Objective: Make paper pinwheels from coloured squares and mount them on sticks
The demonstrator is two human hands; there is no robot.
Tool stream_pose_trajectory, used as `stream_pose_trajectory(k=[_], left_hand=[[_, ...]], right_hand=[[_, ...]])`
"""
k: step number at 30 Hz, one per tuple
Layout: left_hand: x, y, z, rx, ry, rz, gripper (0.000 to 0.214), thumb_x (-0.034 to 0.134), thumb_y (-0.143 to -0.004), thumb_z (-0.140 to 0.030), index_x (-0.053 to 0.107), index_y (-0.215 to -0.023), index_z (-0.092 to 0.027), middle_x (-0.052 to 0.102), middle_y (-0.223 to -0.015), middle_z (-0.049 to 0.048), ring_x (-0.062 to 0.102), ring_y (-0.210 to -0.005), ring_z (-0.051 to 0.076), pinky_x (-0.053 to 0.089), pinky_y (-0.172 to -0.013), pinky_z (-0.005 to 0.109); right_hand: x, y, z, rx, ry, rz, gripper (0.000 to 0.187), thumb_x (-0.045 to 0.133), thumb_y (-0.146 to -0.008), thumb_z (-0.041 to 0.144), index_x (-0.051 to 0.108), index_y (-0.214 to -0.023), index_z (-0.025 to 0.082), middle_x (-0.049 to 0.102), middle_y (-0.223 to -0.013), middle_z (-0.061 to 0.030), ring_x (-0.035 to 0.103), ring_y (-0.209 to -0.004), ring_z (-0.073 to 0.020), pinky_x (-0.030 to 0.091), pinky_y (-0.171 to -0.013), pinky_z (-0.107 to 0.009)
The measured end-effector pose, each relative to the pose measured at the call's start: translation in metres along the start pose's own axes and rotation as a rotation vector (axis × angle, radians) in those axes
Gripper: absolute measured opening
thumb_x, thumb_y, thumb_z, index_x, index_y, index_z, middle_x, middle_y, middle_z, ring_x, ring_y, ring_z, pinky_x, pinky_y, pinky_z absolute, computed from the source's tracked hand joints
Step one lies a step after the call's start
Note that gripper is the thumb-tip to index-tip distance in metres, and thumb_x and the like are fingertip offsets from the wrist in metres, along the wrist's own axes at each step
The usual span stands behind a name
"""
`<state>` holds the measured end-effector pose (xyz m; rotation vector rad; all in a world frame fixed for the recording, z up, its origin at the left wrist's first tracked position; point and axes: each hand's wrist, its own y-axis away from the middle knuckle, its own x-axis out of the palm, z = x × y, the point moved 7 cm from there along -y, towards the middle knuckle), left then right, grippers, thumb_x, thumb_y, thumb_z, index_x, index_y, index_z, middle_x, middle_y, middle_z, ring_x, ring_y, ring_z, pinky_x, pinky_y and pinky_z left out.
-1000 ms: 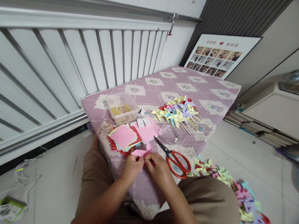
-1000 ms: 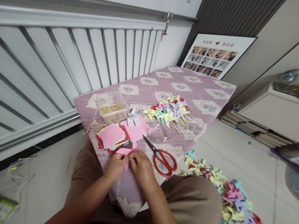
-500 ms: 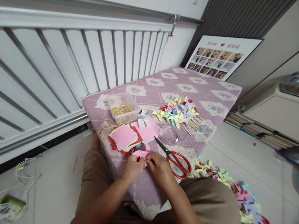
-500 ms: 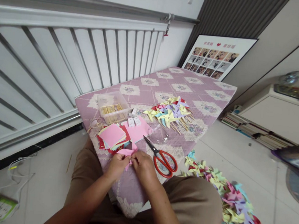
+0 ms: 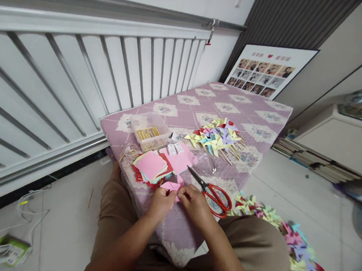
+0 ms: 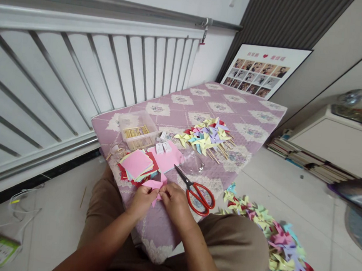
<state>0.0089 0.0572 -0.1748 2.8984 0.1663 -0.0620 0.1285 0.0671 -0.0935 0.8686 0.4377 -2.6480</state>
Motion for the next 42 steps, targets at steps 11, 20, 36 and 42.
stream_pose_trajectory(k=[11,20,36,42], left_hand=[[0.001,0.002,-0.004,-0.006,-0.01,0.031,0.017,0.051,-0.08,-0.027,0.063,-0.072,-0.019,0.047,-0.048,-0.0056,0.04,-0.045,0.01,0.031,-0.047,0.022],[-0.001,0.002,-0.006,0.011,-0.089,0.003,0.02,0.05,-0.08,-0.024,0.069,-0.08,-0.016,0.056,-0.057,-0.003,0.045,-0.052,0.011,0.034,-0.05,0.021],[0.0,0.0,0.003,0.018,0.003,0.062,0.016,0.051,-0.08,-0.027,0.064,-0.078,-0.018,0.048,-0.049,-0.0053,0.042,-0.046,0.011,0.033,-0.047,0.021],[0.001,0.0,0.005,0.014,-0.016,0.075,0.017,0.051,-0.08,-0.028,0.063,-0.073,-0.018,0.051,-0.053,-0.004,0.041,-0.046,0.01,0.033,-0.046,0.021]], right_hand=[[0.002,-0.002,-0.007,0.127,-0.092,0.06,0.015,0.054,-0.083,0.021,0.057,-0.069,0.02,0.055,-0.072,-0.0004,0.053,-0.072,-0.0179,0.041,-0.069,-0.029],[0.0,-0.002,-0.013,0.208,-0.11,0.001,0.012,0.057,-0.078,0.027,0.056,-0.068,0.021,0.056,-0.072,-0.0002,0.055,-0.072,-0.0187,0.043,-0.07,-0.031],[0.011,0.001,-0.024,0.339,-0.411,0.096,0.02,0.064,-0.078,0.033,0.068,-0.09,0.017,0.069,-0.08,-0.0016,0.061,-0.074,-0.019,0.046,-0.071,-0.029],[0.015,0.004,-0.034,0.387,-0.471,0.099,0.022,0.067,-0.076,0.036,0.069,-0.084,0.016,0.067,-0.074,-0.0001,0.058,-0.068,-0.0168,0.044,-0.066,-0.027]])
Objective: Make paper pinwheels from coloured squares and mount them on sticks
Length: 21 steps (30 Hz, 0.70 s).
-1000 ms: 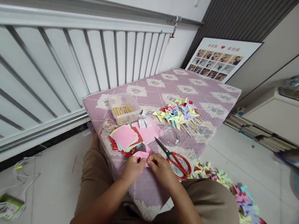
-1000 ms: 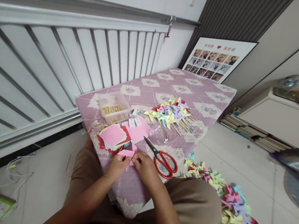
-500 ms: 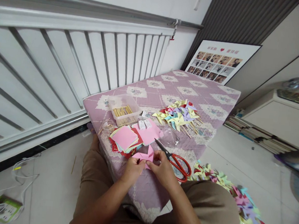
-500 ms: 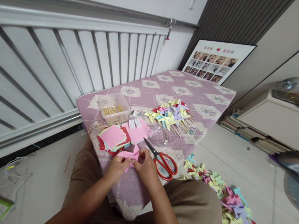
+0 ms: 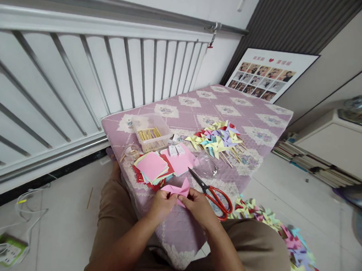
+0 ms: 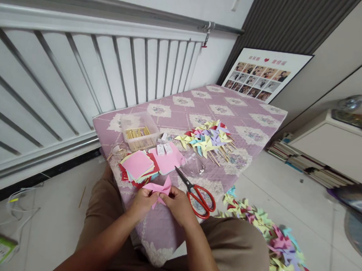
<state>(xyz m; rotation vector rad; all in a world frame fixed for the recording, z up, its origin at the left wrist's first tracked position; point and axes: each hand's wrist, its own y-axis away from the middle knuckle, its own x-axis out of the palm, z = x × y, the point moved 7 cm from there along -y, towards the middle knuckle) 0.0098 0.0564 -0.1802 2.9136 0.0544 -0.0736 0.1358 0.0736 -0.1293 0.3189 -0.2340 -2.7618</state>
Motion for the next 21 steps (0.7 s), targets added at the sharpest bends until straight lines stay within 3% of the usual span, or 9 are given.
stream_pose_trajectory(k=[10,21], left_hand=[[-0.005,0.007,-0.014,-0.091,-0.149,-0.069,0.015,0.056,-0.08,-0.026,0.068,-0.084,-0.019,0.064,-0.061,-0.0001,0.056,-0.06,0.015,0.039,-0.052,0.021],[-0.002,0.008,-0.016,-0.089,-0.161,-0.046,0.015,0.056,-0.08,-0.023,0.068,-0.087,-0.019,0.059,-0.056,-0.0019,0.054,-0.058,0.014,0.039,-0.053,0.021]], right_hand=[[0.0,0.001,-0.004,0.067,-0.085,-0.024,0.026,0.071,-0.07,0.041,0.067,-0.075,0.017,0.064,-0.067,0.0019,0.052,-0.059,-0.0137,0.04,-0.06,-0.026],[-0.002,0.0,-0.01,0.09,-0.157,0.011,0.026,0.075,-0.068,0.039,0.068,-0.075,0.015,0.065,-0.068,0.0017,0.05,-0.059,-0.0122,0.038,-0.06,-0.025]])
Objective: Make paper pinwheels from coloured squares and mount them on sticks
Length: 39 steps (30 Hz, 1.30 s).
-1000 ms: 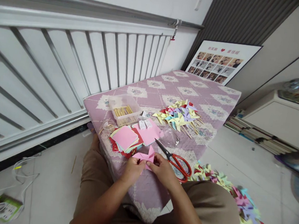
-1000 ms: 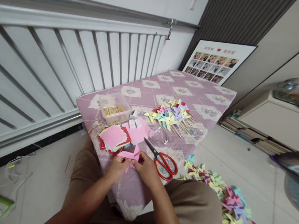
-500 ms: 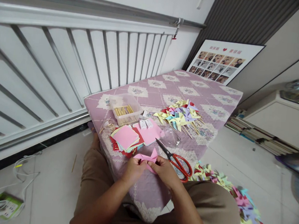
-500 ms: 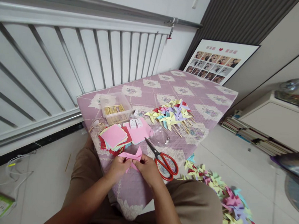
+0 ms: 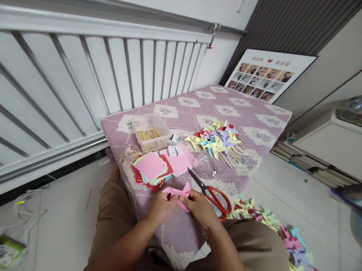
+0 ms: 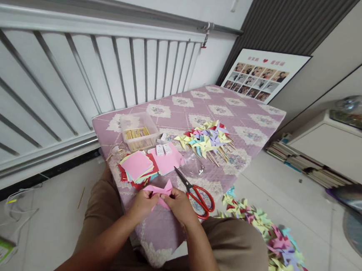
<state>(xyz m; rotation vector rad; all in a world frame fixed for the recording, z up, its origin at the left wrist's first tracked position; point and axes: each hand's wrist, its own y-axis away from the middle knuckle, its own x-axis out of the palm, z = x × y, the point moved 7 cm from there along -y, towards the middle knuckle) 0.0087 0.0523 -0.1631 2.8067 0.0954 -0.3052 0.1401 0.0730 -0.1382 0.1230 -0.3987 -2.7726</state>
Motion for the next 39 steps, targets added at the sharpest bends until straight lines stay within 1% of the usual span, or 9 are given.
stream_pose_trajectory(k=[3,8,14,18,21,25,30,34,39], left_hand=[[0.001,0.0,0.0,0.024,-0.004,0.012,0.017,0.054,-0.079,-0.021,0.068,-0.088,-0.019,0.059,-0.056,-0.0024,0.052,-0.055,0.014,0.038,-0.053,0.022],[0.003,-0.004,0.008,0.03,-0.034,-0.009,0.015,0.052,-0.08,-0.02,0.066,-0.073,-0.018,0.056,-0.055,-0.0031,0.046,-0.05,0.012,0.034,-0.05,0.022],[0.003,-0.002,0.005,0.01,-0.052,-0.006,0.015,0.052,-0.08,-0.02,0.064,-0.071,-0.018,0.056,-0.055,-0.003,0.045,-0.05,0.011,0.033,-0.049,0.021],[0.003,0.0,0.001,-0.005,-0.038,0.008,0.015,0.052,-0.079,-0.017,0.066,-0.075,-0.018,0.059,-0.057,-0.0021,0.049,-0.052,0.012,0.035,-0.05,0.022],[0.006,-0.001,0.003,0.006,-0.03,0.017,0.016,0.051,-0.079,-0.016,0.066,-0.075,-0.017,0.06,-0.058,-0.0016,0.049,-0.052,0.012,0.035,-0.05,0.022],[0.009,-0.005,0.013,0.008,-0.075,0.007,0.016,0.051,-0.08,-0.02,0.065,-0.072,-0.017,0.059,-0.057,-0.0011,0.05,-0.052,0.013,0.034,-0.05,0.023],[0.011,-0.008,0.018,0.011,-0.126,-0.002,0.012,0.059,-0.078,-0.027,0.063,-0.069,-0.019,0.06,-0.058,-0.0015,0.053,-0.056,0.015,0.037,-0.053,0.023],[0.008,-0.006,0.013,0.011,-0.076,0.015,0.015,0.054,-0.081,-0.027,0.064,-0.074,-0.018,0.056,-0.055,-0.0026,0.049,-0.051,0.013,0.035,-0.049,0.022],[0.006,-0.006,0.011,0.018,-0.003,0.059,0.016,0.055,-0.079,-0.024,0.061,-0.067,-0.017,0.057,-0.058,-0.0007,0.052,-0.058,0.013,0.039,-0.055,0.021]], right_hand=[[0.002,0.0,0.0,0.009,-0.021,0.018,0.03,0.075,-0.066,0.044,0.068,-0.074,0.016,0.066,-0.069,0.0015,0.052,-0.059,-0.013,0.039,-0.061,-0.026],[0.004,0.001,0.0,0.025,-0.045,0.034,0.033,0.076,-0.064,0.047,0.069,-0.072,0.015,0.064,-0.064,0.0021,0.051,-0.057,-0.0127,0.039,-0.06,-0.026],[0.005,0.002,0.0,0.03,-0.087,0.039,0.034,0.077,-0.063,0.048,0.071,-0.075,0.017,0.065,-0.066,0.0024,0.051,-0.059,-0.0129,0.04,-0.062,-0.026],[0.003,0.002,-0.006,0.034,-0.11,0.039,0.033,0.079,-0.062,0.047,0.071,-0.073,0.016,0.064,-0.064,0.003,0.048,-0.055,-0.0112,0.038,-0.058,-0.025],[0.002,0.002,-0.009,0.028,-0.133,0.034,0.033,0.079,-0.062,0.046,0.071,-0.073,0.016,0.062,-0.062,0.0036,0.046,-0.054,-0.0104,0.036,-0.057,-0.024],[0.002,0.003,-0.008,0.007,-0.137,0.031,0.031,0.079,-0.062,0.045,0.07,-0.069,0.016,0.061,-0.061,0.0035,0.045,-0.054,-0.01,0.035,-0.056,-0.023],[0.002,0.004,-0.007,-0.008,-0.128,0.032,0.031,0.08,-0.062,0.045,0.072,-0.069,0.016,0.062,-0.059,0.0032,0.047,-0.053,-0.0108,0.036,-0.056,-0.024],[0.001,0.004,-0.008,0.005,-0.143,0.018,0.031,0.079,-0.062,0.045,0.072,-0.072,0.016,0.064,-0.062,0.0024,0.051,-0.056,-0.0121,0.04,-0.059,-0.025],[0.003,0.003,-0.008,0.022,-0.147,-0.001,0.026,0.076,-0.064,0.04,0.072,-0.076,0.017,0.066,-0.065,0.0027,0.05,-0.056,-0.0114,0.039,-0.058,-0.024]])
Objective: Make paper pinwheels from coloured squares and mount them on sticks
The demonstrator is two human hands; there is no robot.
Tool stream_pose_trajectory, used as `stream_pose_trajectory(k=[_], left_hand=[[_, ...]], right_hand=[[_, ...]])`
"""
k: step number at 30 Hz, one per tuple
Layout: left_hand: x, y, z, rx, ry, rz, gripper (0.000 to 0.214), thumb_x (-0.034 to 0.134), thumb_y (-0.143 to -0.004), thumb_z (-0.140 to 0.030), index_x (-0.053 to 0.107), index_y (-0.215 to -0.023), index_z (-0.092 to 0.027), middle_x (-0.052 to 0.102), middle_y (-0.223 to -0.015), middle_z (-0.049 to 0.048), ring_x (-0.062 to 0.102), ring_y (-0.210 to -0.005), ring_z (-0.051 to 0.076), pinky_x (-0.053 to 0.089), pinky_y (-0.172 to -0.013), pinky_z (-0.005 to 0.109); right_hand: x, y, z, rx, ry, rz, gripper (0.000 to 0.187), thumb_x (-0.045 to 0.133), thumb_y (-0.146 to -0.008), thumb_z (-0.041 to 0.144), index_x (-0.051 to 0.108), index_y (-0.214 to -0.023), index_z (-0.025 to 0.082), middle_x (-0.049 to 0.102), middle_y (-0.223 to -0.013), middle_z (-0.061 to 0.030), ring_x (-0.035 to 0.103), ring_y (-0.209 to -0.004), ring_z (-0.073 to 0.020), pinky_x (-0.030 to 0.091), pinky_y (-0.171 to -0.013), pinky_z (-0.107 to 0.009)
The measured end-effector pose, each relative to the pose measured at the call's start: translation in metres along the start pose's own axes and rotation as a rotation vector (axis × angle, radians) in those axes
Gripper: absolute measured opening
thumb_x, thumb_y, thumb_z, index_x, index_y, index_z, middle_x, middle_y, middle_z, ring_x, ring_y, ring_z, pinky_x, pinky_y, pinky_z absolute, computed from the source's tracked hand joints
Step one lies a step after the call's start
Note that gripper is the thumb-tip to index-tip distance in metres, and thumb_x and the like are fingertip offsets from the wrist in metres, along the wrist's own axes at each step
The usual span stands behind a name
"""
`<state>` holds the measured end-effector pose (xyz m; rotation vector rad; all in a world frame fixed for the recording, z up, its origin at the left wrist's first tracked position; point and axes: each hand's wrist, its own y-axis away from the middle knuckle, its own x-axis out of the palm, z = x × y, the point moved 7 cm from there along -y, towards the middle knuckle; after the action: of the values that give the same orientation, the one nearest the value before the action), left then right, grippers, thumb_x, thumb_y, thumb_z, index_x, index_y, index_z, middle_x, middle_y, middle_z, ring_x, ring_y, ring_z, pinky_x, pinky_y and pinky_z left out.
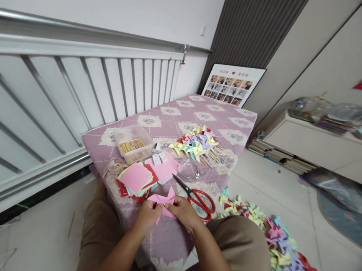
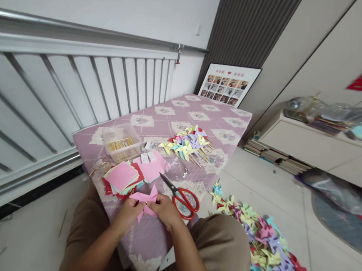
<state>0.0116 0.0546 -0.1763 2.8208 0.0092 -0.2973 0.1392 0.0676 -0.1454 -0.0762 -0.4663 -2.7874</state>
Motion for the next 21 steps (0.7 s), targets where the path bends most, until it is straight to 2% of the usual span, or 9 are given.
stream_pose_trajectory(k=[7,15,21], left_hand=[[0.0006,-0.0002,-0.0001,0.02,0.106,0.05,0.016,0.054,-0.078,-0.025,0.061,-0.066,-0.016,0.058,-0.062,-0.0011,0.049,-0.056,0.011,0.039,-0.055,0.021],[0.0022,-0.0014,-0.0008,0.011,0.151,0.073,0.018,0.058,-0.076,-0.031,0.064,-0.07,-0.015,0.061,-0.063,0.0009,0.056,-0.064,0.015,0.042,-0.06,0.023],[0.0022,0.0001,-0.0042,0.009,0.198,0.069,0.016,0.062,-0.071,-0.03,0.067,-0.073,-0.016,0.062,-0.062,0.0009,0.054,-0.061,0.016,0.039,-0.056,0.024]], right_hand=[[0.0021,0.0,0.0048,0.0,0.027,-0.021,0.017,0.074,-0.066,0.032,0.071,-0.072,0.017,0.065,-0.062,0.0041,0.05,-0.055,-0.0116,0.038,-0.059,-0.025],[0.0022,-0.0004,0.0025,0.0,0.014,0.008,0.022,0.074,-0.068,0.036,0.071,-0.076,0.016,0.069,-0.068,0.0013,0.054,-0.059,-0.0137,0.042,-0.062,-0.026],[0.0016,0.0004,-0.0001,-0.025,-0.001,0.015,0.025,0.074,-0.069,0.038,0.07,-0.079,0.016,0.066,-0.067,0.0016,0.051,-0.057,-0.0128,0.039,-0.06,-0.026]])
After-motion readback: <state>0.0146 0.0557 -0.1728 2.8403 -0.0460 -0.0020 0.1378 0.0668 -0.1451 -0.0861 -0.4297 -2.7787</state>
